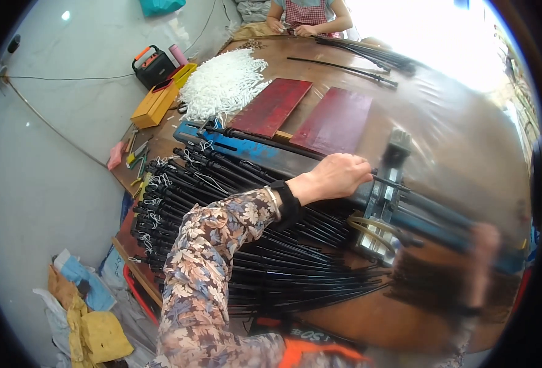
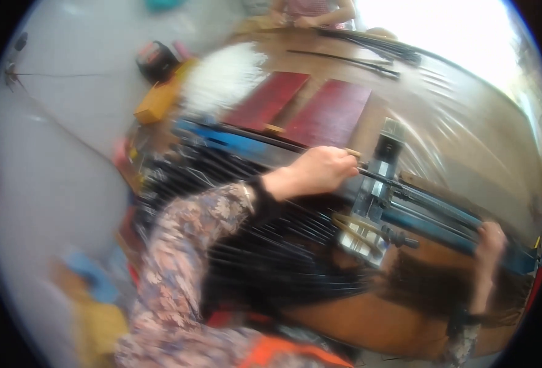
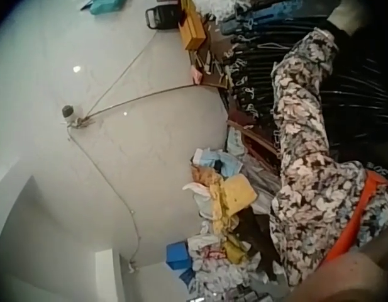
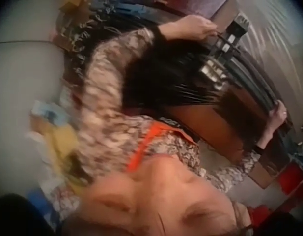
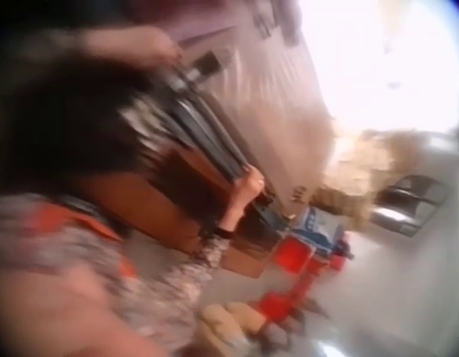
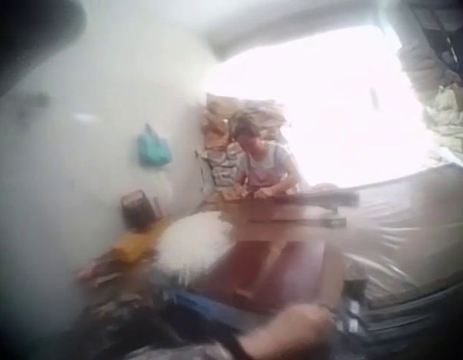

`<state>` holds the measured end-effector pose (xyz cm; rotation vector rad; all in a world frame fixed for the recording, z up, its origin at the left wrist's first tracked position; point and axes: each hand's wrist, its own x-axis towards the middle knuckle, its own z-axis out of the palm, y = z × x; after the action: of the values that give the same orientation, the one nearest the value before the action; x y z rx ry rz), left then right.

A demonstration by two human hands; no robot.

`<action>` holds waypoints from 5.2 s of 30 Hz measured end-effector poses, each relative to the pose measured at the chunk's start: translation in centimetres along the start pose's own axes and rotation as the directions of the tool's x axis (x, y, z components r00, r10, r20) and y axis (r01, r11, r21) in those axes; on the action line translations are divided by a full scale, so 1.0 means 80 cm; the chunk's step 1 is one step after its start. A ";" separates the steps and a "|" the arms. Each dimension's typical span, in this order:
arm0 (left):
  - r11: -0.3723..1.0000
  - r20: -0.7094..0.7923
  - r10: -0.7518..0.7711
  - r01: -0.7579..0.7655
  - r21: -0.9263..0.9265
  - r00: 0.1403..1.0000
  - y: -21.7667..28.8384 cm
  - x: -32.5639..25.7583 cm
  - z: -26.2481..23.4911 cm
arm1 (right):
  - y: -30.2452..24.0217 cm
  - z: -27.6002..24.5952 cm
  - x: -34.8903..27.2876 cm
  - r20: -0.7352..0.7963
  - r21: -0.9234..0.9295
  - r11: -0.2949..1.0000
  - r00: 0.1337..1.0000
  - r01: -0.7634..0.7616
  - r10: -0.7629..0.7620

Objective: Manually picking up thin metal rods and placing them into a specialized alignment jig or machine on a workbench.

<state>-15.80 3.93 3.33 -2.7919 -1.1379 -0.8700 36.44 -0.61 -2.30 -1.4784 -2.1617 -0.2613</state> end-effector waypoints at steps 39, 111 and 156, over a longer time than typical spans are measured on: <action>0.909 0.074 0.285 -0.294 0.295 0.956 -0.004 0.043 0.017 | -0.242 -0.040 -0.040 0.384 0.194 0.981 0.920 -0.005 -0.071; 0.902 0.351 0.342 -0.409 0.138 0.872 0.178 0.040 -0.145 | -0.305 -0.101 0.035 -0.587 0.282 0.947 0.809 0.152 0.045; 0.876 -0.158 -0.325 0.360 0.321 0.933 -0.036 -0.171 -0.285 | -0.382 0.058 0.216 -0.160 0.072 0.936 0.931 0.343 -0.329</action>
<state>-36.85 -7.43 15.32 -2.2778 -1.6202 -0.7261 2.30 3.49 6.15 -0.9951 -2.2632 -0.3638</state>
